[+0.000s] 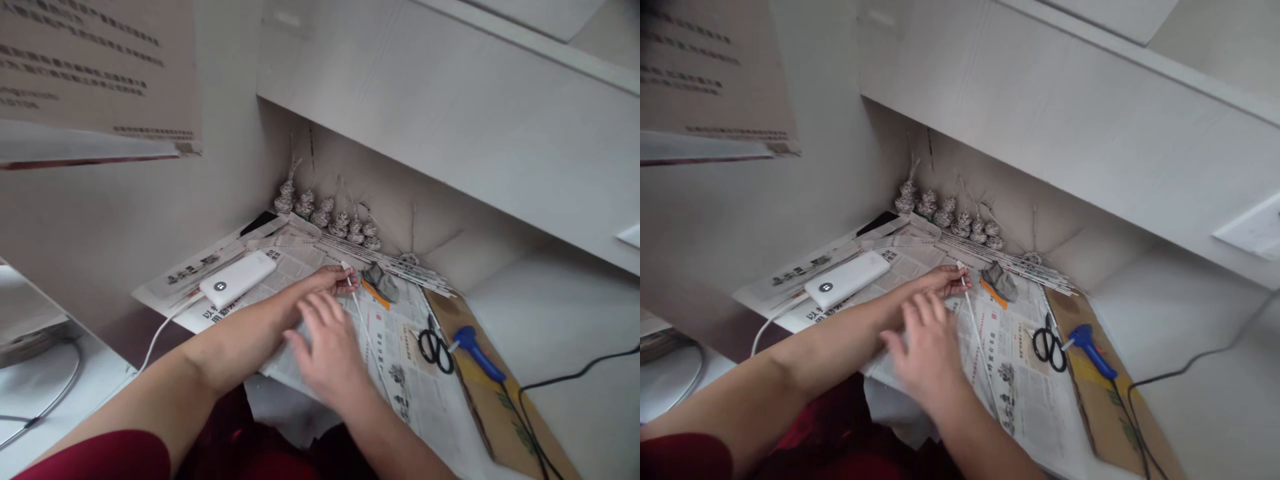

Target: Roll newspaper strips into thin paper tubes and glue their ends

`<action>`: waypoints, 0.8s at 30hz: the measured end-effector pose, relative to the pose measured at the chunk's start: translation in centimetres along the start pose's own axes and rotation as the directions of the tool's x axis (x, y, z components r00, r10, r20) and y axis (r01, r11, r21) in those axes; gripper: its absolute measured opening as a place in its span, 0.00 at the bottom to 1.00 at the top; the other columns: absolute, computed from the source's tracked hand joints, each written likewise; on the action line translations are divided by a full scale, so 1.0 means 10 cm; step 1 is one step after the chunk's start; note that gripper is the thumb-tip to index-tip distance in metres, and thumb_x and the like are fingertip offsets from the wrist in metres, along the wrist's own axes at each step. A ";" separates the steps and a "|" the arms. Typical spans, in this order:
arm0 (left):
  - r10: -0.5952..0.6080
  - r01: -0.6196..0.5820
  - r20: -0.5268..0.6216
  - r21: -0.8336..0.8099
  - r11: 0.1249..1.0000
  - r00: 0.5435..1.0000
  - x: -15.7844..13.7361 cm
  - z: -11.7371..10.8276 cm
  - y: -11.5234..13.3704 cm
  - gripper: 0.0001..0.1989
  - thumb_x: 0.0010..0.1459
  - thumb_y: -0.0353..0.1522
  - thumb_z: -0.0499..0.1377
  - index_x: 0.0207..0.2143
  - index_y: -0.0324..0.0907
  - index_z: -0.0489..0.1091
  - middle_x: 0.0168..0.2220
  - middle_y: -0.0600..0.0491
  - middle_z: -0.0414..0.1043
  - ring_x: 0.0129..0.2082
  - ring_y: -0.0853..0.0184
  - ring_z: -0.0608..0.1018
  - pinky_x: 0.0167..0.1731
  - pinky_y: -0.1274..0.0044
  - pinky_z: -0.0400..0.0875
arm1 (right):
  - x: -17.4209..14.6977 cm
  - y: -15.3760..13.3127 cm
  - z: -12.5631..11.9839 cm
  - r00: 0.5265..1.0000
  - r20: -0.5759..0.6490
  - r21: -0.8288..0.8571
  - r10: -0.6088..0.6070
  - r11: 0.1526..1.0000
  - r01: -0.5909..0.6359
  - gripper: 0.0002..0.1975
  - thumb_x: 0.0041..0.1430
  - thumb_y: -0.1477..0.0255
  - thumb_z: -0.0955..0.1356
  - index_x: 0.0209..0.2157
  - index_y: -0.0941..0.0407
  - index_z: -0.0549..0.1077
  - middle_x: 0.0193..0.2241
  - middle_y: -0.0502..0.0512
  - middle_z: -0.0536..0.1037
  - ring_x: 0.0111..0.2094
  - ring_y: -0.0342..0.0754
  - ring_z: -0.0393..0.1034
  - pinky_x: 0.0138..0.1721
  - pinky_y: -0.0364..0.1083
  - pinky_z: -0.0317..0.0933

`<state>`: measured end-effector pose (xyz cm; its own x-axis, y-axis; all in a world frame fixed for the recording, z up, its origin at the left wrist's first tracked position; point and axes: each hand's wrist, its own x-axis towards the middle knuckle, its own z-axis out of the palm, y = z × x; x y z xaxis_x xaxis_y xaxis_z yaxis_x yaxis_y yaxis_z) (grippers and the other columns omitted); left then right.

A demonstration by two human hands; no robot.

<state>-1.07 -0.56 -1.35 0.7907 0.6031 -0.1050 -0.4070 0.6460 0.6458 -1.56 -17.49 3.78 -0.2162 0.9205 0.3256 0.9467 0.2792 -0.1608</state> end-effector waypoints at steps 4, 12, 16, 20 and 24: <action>0.015 -0.017 -0.033 -0.052 0.999 0.999 0.01 0.04 0.03 0.05 0.59 0.23 0.52 0.32 0.31 0.67 0.26 0.48 0.72 0.27 0.69 0.78 0.29 0.80 0.75 | -0.31 0.68 -0.08 0.958 -0.134 -0.253 0.252 0.926 -0.279 0.23 0.59 0.64 0.62 0.54 0.61 0.65 0.50 0.65 0.69 0.49 0.59 0.60 0.47 0.54 0.54; 0.025 -0.027 -0.021 -0.106 0.994 0.999 -0.04 0.12 0.06 0.07 0.60 0.25 0.50 0.32 0.32 0.67 0.25 0.48 0.71 0.26 0.69 0.78 0.29 0.79 0.76 | -0.71 0.89 -0.11 0.851 -0.064 -0.040 0.522 0.850 -0.524 0.16 0.61 0.61 0.59 0.28 0.55 0.71 0.18 0.52 0.69 0.24 0.49 0.63 0.33 0.49 0.52; -0.006 0.006 0.001 -0.105 0.994 1.000 -0.07 0.16 0.09 0.07 0.60 0.25 0.51 0.32 0.32 0.67 0.24 0.49 0.70 0.24 0.71 0.77 0.26 0.83 0.75 | -0.74 0.78 -0.12 0.734 0.420 0.706 0.534 0.317 -0.634 0.19 0.60 0.54 0.57 0.28 0.55 0.64 0.14 0.44 0.58 0.16 0.42 0.54 0.23 0.43 0.50; -0.012 0.013 0.005 -0.113 0.994 1.000 -0.07 0.17 0.08 0.07 0.60 0.26 0.51 0.31 0.32 0.68 0.24 0.49 0.70 0.25 0.71 0.77 0.26 0.83 0.75 | -0.75 0.78 -0.18 0.705 0.559 0.771 0.437 0.039 -0.636 0.19 0.58 0.52 0.59 0.31 0.55 0.63 0.15 0.43 0.58 0.15 0.41 0.54 0.20 0.42 0.50; -0.012 0.011 -0.003 -0.089 0.996 1.000 -0.07 0.17 0.07 0.08 0.60 0.28 0.52 0.32 0.32 0.68 0.26 0.48 0.72 0.27 0.69 0.78 0.26 0.81 0.75 | -0.76 0.83 -0.16 0.756 0.230 0.598 0.613 0.523 -0.607 0.16 0.55 0.54 0.64 0.29 0.54 0.65 0.19 0.47 0.63 0.21 0.43 0.58 0.22 0.42 0.49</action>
<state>-1.11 -1.37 0.47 0.7941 0.5968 -0.1148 -0.4369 0.6918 0.5749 8.28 -22.58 1.52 0.3617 0.9299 -0.0672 0.4838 -0.2488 -0.8391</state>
